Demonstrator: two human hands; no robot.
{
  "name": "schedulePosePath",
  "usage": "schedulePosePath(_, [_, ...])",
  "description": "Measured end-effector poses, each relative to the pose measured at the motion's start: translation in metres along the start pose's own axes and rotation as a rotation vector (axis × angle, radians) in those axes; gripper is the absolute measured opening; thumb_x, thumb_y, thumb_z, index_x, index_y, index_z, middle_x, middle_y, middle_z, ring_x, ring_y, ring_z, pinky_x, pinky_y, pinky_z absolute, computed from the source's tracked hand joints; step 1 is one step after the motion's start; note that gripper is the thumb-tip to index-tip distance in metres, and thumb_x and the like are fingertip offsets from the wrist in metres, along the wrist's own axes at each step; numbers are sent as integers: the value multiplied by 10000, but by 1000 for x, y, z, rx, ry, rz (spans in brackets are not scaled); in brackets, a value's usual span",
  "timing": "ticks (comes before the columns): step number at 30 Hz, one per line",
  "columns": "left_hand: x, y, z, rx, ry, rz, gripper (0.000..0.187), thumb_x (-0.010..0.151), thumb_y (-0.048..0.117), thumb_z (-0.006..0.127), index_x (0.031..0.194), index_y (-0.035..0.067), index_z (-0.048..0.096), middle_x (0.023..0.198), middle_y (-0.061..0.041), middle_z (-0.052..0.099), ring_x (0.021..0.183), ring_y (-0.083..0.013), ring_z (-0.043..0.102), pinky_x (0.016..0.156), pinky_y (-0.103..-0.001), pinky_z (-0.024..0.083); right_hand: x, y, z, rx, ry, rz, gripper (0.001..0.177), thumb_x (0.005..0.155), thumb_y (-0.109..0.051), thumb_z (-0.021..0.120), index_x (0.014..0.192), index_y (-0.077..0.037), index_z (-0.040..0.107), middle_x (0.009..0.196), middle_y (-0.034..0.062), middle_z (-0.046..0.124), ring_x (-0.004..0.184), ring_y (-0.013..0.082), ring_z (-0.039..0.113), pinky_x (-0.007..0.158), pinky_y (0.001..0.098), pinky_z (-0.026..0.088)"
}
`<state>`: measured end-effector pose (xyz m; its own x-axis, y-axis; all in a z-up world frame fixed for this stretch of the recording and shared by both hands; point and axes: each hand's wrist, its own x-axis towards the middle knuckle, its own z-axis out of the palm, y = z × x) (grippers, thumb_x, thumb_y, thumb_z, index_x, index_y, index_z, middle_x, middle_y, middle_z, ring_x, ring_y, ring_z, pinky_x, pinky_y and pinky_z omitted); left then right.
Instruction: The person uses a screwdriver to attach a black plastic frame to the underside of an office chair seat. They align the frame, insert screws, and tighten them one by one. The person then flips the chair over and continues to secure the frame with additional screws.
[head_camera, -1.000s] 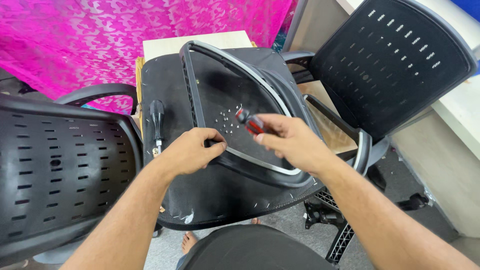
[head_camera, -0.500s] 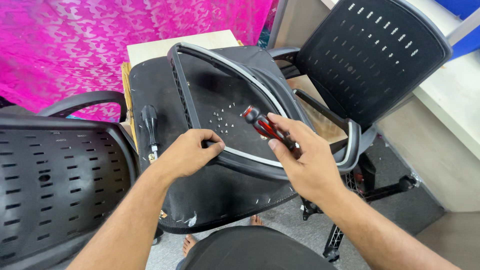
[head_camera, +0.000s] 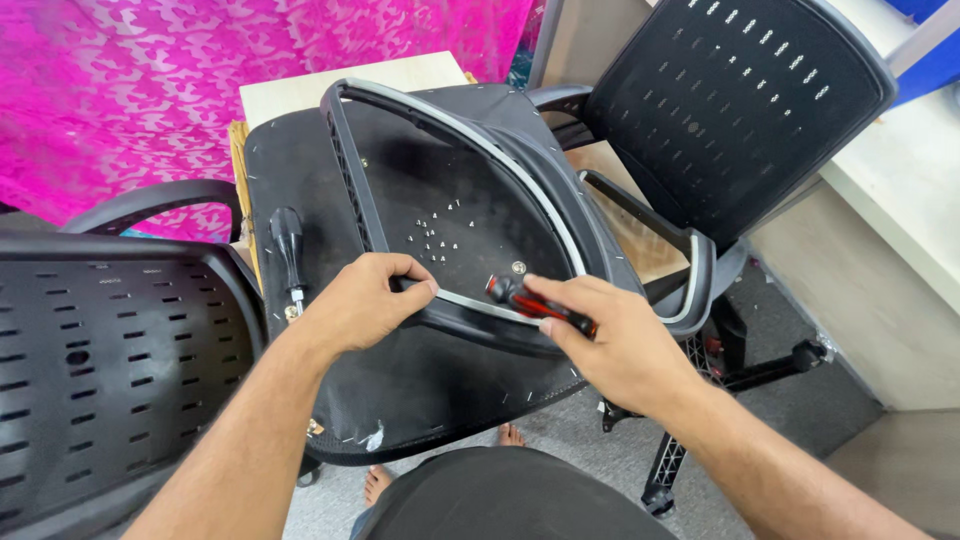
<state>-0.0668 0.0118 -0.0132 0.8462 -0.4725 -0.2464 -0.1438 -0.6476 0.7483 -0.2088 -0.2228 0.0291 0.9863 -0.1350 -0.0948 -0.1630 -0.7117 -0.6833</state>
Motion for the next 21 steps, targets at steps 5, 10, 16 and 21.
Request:
schedulePosePath(5, [1, 8, -1, 316, 107, 70, 257, 813, 319, 734, 978, 156, 845, 840, -119, 767, 935, -284, 681, 856, -377, 540, -7, 29, -13, 399, 172, -7, 511, 898, -58, 690, 1400, -93, 603, 1158, 58, 698, 1041, 106, 673, 867, 238, 514])
schedulePosePath(10, [8, 39, 26, 517, 103, 414, 256, 853, 355, 696, 974, 171, 826, 974, -81, 791, 1045, -355, 658, 875, -518, 490, -23, 50, -19, 542, 186, -46, 492, 911, -26, 645, 1395, -47, 564, 1191, 60, 682, 1055, 80, 643, 832, 227, 514])
schedulePosePath(16, [13, 64, 32, 605, -234, 92, 335, 960, 422, 582, 1100, 203, 792, 1007, -117, 771, 1017, -333, 711, 944, -474, 530, -27, 59, -21, 522, 140, 101, 461, 909, -35, 662, 1367, -73, 622, 1118, 65, 739, 907, 83, 660, 747, 232, 516])
schedulePosePath(21, [10, 65, 21, 585, -265, 41, 355, 948, 451, 600, 1071, 186, 801, 940, -126, 781, 971, -337, 732, 935, -461, 534, -26, 53, -15, 447, 94, 70, 456, 901, -51, 688, 1352, -97, 635, 1126, 63, 763, 947, 62, 685, 804, 209, 534])
